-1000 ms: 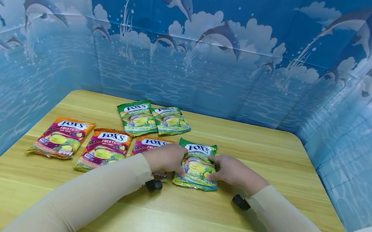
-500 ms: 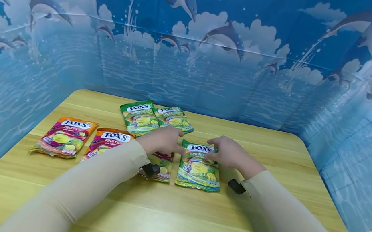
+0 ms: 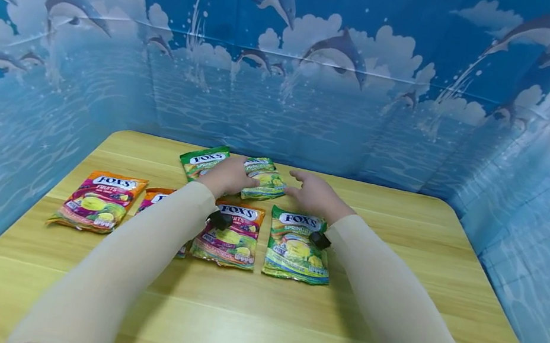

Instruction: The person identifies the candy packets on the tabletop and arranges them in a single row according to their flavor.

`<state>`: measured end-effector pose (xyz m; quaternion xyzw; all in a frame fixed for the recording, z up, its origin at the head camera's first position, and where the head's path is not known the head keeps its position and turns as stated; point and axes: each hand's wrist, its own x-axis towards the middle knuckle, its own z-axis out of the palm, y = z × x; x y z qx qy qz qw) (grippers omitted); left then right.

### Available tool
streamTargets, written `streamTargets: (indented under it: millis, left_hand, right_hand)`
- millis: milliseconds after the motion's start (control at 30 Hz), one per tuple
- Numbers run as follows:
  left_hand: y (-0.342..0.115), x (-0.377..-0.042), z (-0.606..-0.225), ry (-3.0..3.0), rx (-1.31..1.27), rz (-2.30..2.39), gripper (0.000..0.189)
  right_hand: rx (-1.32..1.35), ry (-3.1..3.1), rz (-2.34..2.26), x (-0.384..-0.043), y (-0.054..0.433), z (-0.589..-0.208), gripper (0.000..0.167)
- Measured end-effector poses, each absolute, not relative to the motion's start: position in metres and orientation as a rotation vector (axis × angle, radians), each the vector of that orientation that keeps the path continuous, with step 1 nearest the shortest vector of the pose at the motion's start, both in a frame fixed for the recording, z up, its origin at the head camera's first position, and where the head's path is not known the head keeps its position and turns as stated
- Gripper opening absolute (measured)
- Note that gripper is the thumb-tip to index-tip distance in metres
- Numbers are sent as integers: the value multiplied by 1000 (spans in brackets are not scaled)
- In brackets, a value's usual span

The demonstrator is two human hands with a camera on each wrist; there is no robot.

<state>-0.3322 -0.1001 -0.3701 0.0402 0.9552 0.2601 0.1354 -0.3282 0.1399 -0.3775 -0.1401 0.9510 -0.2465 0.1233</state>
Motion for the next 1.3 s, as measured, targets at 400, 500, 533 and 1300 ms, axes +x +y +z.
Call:
streamTargets:
  millis: [400, 500, 533, 1300]
  left_hand:
    - [-100, -350, -380, 2693, 34, 724, 82]
    - [-99, -349, -379, 2702, 45, 686, 68]
    - [-98, -348, -379, 2705, 49, 675, 62]
    - [-100, -349, -383, 2702, 95, 674, 30]
  right_hand:
    - [-401, 2730, -770, -363, 113, -389, 71]
    - [-425, 2729, -734, -368, 109, -395, 71]
    - [-438, 2736, -719, -370, 108, -398, 70]
    - [-387, 2722, -640, -373, 102, -401, 68]
